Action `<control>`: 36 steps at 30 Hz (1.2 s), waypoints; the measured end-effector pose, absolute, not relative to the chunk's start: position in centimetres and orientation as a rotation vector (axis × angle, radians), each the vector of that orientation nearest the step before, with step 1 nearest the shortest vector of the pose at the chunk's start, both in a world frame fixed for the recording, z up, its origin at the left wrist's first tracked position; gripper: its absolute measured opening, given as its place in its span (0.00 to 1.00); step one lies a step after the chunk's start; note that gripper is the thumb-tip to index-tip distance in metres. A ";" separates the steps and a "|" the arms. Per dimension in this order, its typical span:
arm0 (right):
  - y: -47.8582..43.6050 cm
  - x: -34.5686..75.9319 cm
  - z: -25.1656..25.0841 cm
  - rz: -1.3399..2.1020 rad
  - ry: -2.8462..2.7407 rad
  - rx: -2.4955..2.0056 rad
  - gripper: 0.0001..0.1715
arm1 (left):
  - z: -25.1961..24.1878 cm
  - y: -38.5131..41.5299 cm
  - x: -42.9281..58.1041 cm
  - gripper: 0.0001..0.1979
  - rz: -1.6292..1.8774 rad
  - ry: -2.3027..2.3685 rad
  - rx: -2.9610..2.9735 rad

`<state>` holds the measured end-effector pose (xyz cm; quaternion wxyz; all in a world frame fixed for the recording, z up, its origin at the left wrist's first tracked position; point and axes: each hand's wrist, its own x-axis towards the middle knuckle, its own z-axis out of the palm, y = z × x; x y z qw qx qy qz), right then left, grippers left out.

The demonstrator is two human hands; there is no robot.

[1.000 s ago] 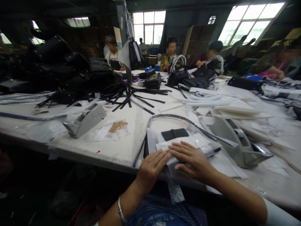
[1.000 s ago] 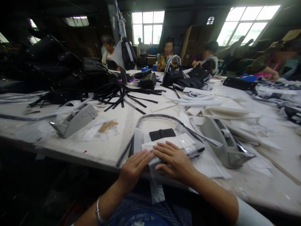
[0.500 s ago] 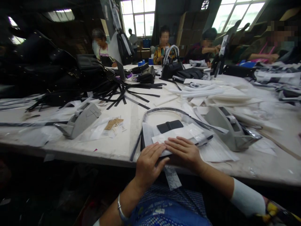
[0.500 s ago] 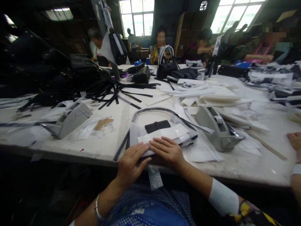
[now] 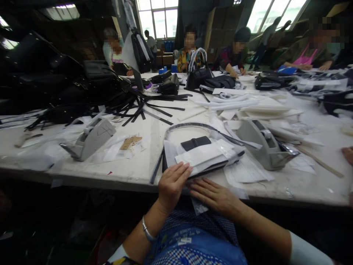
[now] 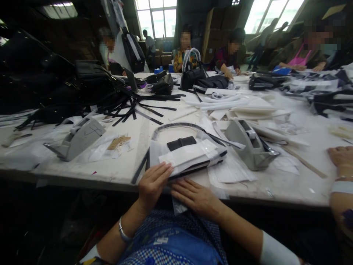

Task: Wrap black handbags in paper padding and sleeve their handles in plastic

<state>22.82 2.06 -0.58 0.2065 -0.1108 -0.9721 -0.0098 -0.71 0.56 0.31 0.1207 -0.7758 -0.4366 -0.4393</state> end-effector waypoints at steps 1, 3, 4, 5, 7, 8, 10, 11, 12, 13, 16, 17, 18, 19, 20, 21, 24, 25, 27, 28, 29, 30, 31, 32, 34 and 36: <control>2.2 22.1 -0.9 -0.039 -2.654 -0.298 0.25 | 0.3 0.6 -0.7 0.18 -1.283 -1.278 -2.262; 2.3 20.8 -1.2 -0.016 -2.527 -0.268 0.22 | 0.1 0.6 -0.7 0.19 -1.279 -1.284 -2.260; 2.2 20.3 -1.2 0.012 -2.473 -0.266 0.20 | 0.0 0.6 -0.7 0.19 -1.280 -1.286 -2.258; 1.9 20.0 -1.2 0.043 -2.430 -0.278 0.19 | -0.1 0.6 -0.7 0.19 -1.281 -1.286 -2.257; 0.9 19.8 -1.1 0.107 -2.371 -0.319 0.18 | -0.3 0.7 -0.7 0.19 -1.282 -1.286 -2.254; 0.3 19.9 -1.0 0.141 -2.354 -0.342 0.17 | -0.4 0.7 -0.7 0.19 -1.282 -1.286 -2.252; -1.1 20.2 -0.9 0.196 -2.331 -0.379 0.17 | -0.6 0.8 -0.7 0.19 -1.277 -1.286 -2.251; -1.7 20.4 -0.8 0.216 -2.326 -0.395 0.17 | -0.6 0.9 -0.7 0.19 -1.274 -1.285 -2.251; -2.3 20.6 -0.7 0.228 -2.325 -0.406 0.17 | -0.7 0.9 -0.7 0.19 -1.271 -1.282 -2.251; -2.7 20.8 -0.5 0.231 -2.325 -0.416 0.17 | -0.7 0.9 -0.7 0.19 -1.269 -1.278 -2.252; -3.2 20.9 0.9 0.235 -2.322 -0.428 0.18 | -0.7 1.0 -0.8 0.19 -1.262 -1.268 -2.257; -3.1 20.9 1.7 0.239 -2.323 -0.424 0.18 | -0.7 1.1 -0.8 0.18 -1.260 -1.266 -2.262; -2.8 20.8 2.5 0.241 -2.327 -0.413 0.19 | -0.7 1.1 -0.8 0.18 -1.257 -1.264 -2.266; -2.4 20.7 3.4 0.239 -2.333 -0.402 0.20 | -0.7 1.1 -0.8 0.18 -1.256 -1.261 -2.266; -1.8 20.6 4.3 0.231 -2.339 -0.390 0.21 | -0.7 1.1 -0.8 0.18 -1.257 -1.256 -2.263; -1.1 20.5 5.2 0.219 -2.344 -0.383 0.21 | -0.8 1.1 -0.9 0.18 -1.258 -1.250 -2.259; 1.7 19.9 7.3 0.223 -2.363 -0.420 0.22 | -0.9 1.0 -0.8 0.17 -1.259 -1.236 -2.255; 2.8 19.6 7.7 0.239 -2.373 -0.457 0.24 | -0.9 0.9 -0.8 0.17 -1.258 -1.237 -2.258; 5.1 18.8 8.2 0.290 -2.384 -0.559 0.25 | -0.9 0.8 -0.8 0.14 -1.260 -1.249 -2.258; 6.2 18.3 8.2 0.328 -2.383 -0.620 0.26 | -0.9 0.8 -0.7 0.12 -1.264 -1.257 -2.251; 7.2 17.9 8.2 0.373 -2.375 -0.684 0.26 | -0.9 0.7 -0.7 0.11 -1.269 -1.264 -2.242; 8.2 17.4 8.1 0.426 -2.367 -0.754 0.26 | -0.8 0.7 -0.7 0.11 -1.276 -1.269 -2.231; 9.0 16.9 7.9 0.481 -2.361 -0.828 0.25 | -0.8 0.7 -0.7 0.11 -1.286 -1.275 -2.216; 9.7 16.5 7.7 0.530 -2.358 -0.899 0.24 | -0.8 0.7 -0.6 0.11 -1.300 -1.282 -2.203; 10.6 15.8 7.4 0.608 -2.354 -1.029 0.19 | -0.7 0.6 -0.7 0.11 -1.337 -1.303 -2.186; 11.2 15.4 7.1 0.692 -2.334 -1.114 0.13 | -0.6 0.6 -0.7 0.11 -1.381 -1.336 -2.187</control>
